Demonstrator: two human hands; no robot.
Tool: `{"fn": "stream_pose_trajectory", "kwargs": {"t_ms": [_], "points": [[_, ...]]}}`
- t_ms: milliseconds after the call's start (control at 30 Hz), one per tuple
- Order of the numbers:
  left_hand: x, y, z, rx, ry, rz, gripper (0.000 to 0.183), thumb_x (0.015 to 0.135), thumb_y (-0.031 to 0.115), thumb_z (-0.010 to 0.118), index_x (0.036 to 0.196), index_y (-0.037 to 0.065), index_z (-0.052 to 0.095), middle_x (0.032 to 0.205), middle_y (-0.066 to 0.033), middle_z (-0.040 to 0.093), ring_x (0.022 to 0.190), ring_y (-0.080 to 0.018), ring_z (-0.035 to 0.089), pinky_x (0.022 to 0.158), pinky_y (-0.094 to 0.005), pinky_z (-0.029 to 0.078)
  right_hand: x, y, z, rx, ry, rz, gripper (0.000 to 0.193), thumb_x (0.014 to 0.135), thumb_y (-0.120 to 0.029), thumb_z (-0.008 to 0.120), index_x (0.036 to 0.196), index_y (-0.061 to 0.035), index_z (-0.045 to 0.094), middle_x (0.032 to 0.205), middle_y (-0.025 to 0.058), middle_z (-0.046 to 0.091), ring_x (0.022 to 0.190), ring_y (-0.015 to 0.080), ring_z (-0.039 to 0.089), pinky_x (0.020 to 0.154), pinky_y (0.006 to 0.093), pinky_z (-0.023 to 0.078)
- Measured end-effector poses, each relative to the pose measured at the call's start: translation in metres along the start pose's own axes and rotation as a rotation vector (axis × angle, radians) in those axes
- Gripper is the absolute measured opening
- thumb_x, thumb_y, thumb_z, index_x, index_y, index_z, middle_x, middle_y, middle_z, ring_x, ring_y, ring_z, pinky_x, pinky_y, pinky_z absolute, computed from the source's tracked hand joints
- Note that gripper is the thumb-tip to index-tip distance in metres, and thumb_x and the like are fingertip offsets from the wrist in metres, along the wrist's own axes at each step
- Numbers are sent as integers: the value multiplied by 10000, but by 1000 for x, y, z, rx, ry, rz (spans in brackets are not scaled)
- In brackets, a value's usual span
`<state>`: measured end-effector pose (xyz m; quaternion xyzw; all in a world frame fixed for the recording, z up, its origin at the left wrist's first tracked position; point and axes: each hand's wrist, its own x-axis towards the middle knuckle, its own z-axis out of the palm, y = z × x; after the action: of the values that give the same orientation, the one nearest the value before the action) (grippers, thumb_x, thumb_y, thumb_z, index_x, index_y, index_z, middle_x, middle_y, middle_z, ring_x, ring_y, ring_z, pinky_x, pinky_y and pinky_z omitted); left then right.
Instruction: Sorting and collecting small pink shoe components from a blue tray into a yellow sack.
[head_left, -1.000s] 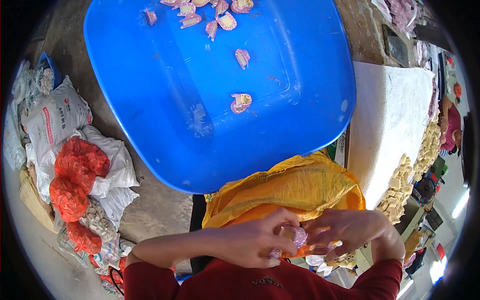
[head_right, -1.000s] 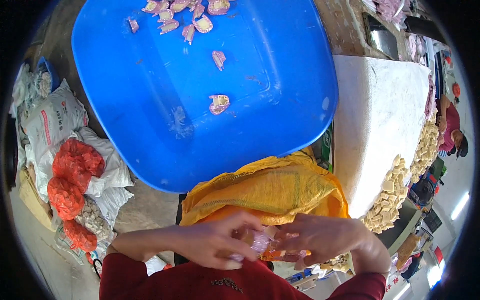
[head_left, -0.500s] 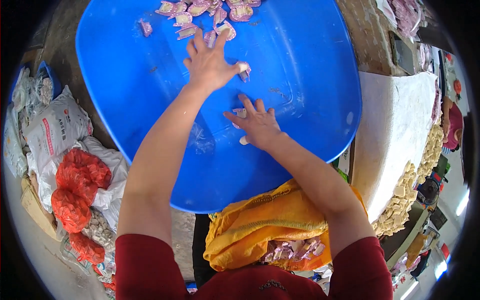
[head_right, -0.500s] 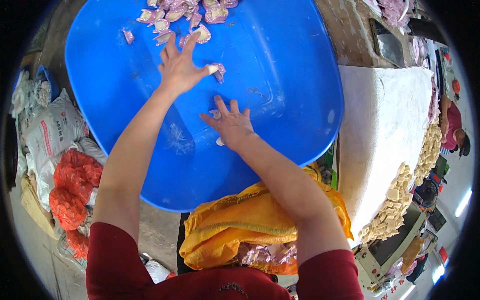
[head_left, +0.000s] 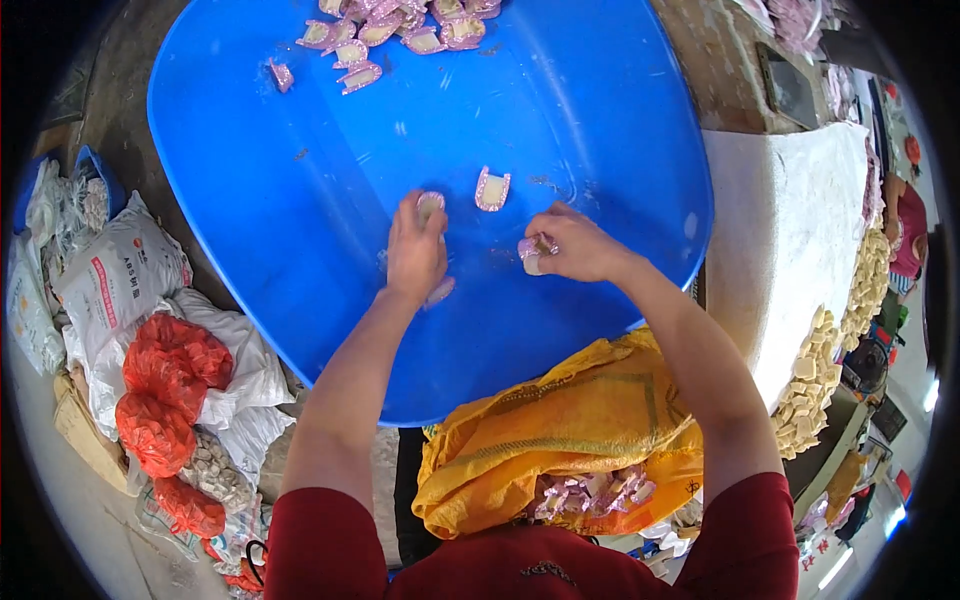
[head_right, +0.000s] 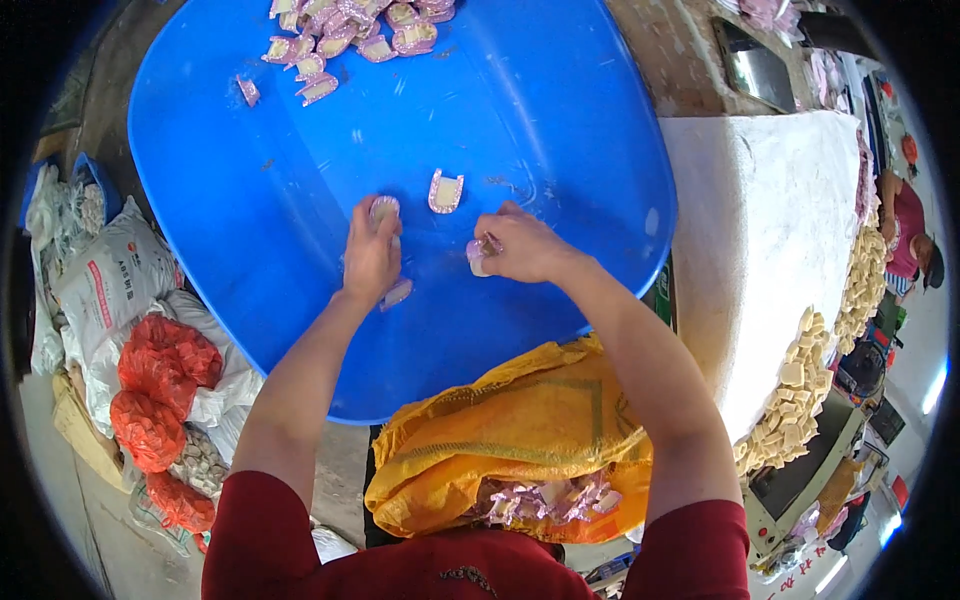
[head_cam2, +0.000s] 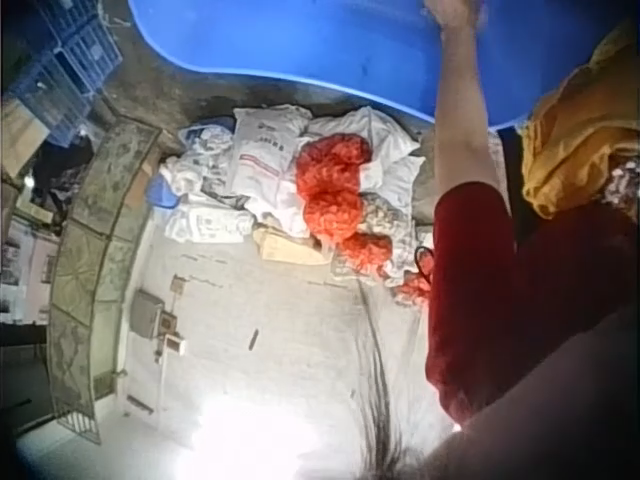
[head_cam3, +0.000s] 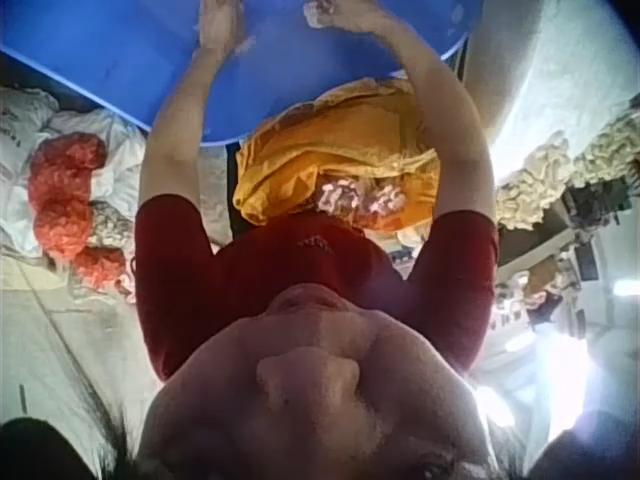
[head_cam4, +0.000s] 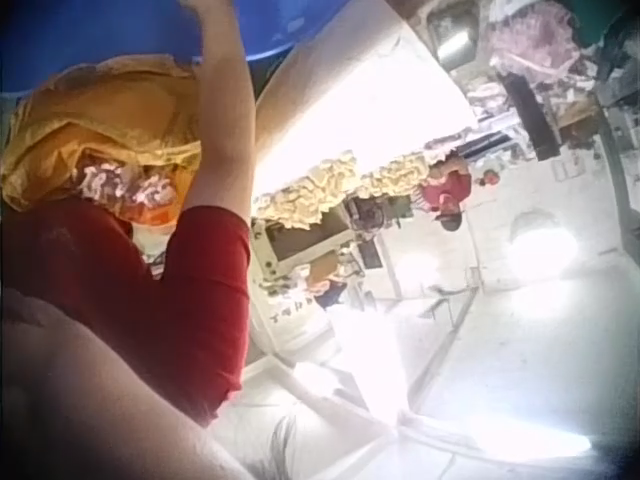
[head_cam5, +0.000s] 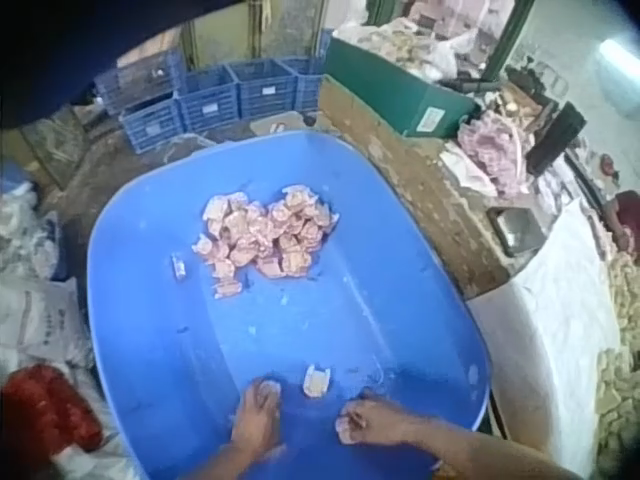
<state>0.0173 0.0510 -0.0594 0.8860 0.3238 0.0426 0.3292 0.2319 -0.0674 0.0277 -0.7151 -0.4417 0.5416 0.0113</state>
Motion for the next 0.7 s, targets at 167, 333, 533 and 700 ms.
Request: {"fn": "stream_pose_trajectory", "kwargs": {"t_ms": [167,333,533,700], "points": [[-49,42,-23,40,-407,-318,218,794,134,635,1007,141,587,1265,-139,414,1206,-374,391,931,-539,391,-29,-4,-17,0,69,31,389,737,-203,685,1098,-86,600,1081,127,519,1026,293,547,914,378,445],[-80,51,-28,-164,-475,-318,159,843,186,642,976,115,589,1150,-101,512,972,-291,582,839,-432,489,-52,-30,-20,44,110,-62,364,770,-304,662,1040,-67,603,986,134,552,963,285,555,847,387,463],[-100,155,-151,-1203,-491,-35,215,825,55,691,1002,75,571,1030,-74,589,971,-188,587,813,-339,494,-197,-70,-40,350,-134,-534,304,770,-281,716,987,-96,610,916,96,546,894,263,573,795,375,477],[-163,215,-127,-975,-740,449,425,770,91,673,1171,82,531,1252,-124,460,1158,-297,484,946,-393,407,-274,-65,-8,-228,-383,-456,424,774,-253,732,1162,-129,612,1096,102,590,932,283,589,807,382,489]]}}
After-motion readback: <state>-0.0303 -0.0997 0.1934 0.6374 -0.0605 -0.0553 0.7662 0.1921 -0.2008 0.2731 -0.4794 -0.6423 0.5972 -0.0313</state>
